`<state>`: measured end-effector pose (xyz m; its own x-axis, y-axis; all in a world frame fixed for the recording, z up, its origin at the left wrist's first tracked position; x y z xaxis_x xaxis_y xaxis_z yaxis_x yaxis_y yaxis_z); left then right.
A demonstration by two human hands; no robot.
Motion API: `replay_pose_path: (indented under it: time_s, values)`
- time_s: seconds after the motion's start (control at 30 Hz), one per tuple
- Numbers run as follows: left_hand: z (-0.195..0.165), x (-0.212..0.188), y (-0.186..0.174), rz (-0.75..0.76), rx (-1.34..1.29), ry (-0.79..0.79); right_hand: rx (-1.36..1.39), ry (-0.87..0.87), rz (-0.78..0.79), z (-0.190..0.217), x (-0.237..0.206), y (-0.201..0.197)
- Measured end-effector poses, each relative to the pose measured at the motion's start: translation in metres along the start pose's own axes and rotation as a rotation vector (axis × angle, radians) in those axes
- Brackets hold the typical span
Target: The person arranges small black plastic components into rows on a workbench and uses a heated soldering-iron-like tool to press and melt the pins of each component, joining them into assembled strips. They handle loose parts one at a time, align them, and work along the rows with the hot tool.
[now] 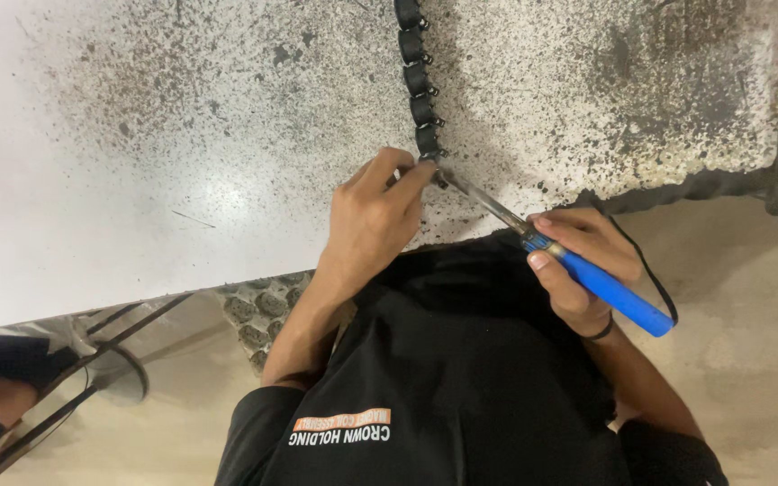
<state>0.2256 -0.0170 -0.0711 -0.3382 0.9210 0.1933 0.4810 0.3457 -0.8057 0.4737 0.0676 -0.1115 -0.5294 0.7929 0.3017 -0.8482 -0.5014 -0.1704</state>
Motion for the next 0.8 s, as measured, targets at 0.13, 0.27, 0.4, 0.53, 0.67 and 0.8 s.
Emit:
replay_pose_path:
  time_s: [0.13,0.27,0.4,0.53,0.67,0.8]
  values:
    - [0.0033,0.0011,0.0000,0.009,-0.099,-0.012,-0.004,0.054,-0.010,0.0001,-0.0013,-0.0016]
    - [0.0055,-0.0001,0.0015,-0.001,-0.148,-0.047,0.023,0.062,0.028,-0.0004,-0.0006,-0.0022]
    - [0.0064,-0.0004,0.0030,0.005,-0.132,-0.030,0.018,0.049,0.025,-0.0014,0.0002,-0.0024]
    - [0.0066,-0.0008,0.0035,-0.006,-0.111,-0.014,0.029,0.049,-0.022,-0.0029,-0.0002,-0.0022]
    - [0.0085,0.0002,0.0057,-0.009,-0.103,0.002,0.034,0.030,-0.007,-0.0029,0.0007,-0.0004]
    - [0.0066,0.0033,0.0048,-0.009,-0.088,0.022,0.007,0.023,-0.007,-0.0004,0.0055,-0.0001]
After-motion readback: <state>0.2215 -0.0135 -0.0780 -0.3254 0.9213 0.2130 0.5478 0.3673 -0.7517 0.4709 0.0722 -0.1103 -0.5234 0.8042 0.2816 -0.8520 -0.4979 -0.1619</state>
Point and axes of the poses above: each hand's wrist, its own x-axis towards the middle knuckle, its own y-axis out of the palm, z = x × y, the point moved 2 cm from there along x, towards the middle knuckle, and after that the axes turned 6 degrees about -y, right-handed, at the moved point
